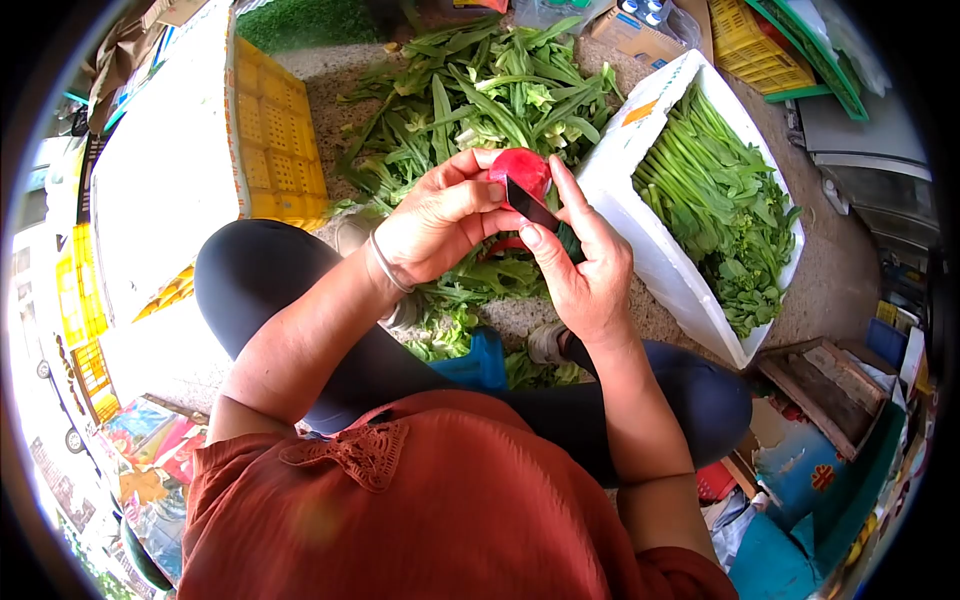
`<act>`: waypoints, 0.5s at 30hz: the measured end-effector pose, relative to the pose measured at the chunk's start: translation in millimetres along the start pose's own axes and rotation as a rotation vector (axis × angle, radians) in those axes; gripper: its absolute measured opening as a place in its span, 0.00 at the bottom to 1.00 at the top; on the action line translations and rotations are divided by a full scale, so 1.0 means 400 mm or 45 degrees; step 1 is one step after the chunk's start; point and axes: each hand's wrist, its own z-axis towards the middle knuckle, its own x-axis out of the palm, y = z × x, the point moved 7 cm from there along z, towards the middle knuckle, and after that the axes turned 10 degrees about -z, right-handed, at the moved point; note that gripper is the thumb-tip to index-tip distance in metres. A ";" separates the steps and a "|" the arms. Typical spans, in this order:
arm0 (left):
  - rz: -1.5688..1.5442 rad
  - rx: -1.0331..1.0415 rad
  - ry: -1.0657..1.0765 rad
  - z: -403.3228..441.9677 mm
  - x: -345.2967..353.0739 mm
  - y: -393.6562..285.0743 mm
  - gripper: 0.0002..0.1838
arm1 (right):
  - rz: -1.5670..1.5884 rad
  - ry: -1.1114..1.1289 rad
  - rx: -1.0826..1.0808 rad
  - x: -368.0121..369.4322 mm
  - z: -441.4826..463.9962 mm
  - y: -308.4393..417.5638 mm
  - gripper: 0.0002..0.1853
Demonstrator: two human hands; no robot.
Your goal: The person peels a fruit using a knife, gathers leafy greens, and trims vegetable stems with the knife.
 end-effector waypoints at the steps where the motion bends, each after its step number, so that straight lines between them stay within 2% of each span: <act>1: 0.005 0.000 -0.009 -0.001 0.000 -0.001 0.17 | 0.000 0.000 0.000 0.002 0.000 -0.005 0.26; 3: -0.001 0.002 0.000 -0.001 -0.002 -0.001 0.16 | -0.049 -0.072 -0.139 -0.001 0.001 -0.001 0.24; 6: -0.007 0.005 0.011 0.001 -0.002 -0.002 0.15 | -0.115 -0.102 -0.156 -0.006 0.004 -0.002 0.22; 15: -0.008 0.001 -0.001 0.009 -0.011 0.002 0.15 | 0.071 -0.133 -0.063 -0.007 0.007 -0.023 0.17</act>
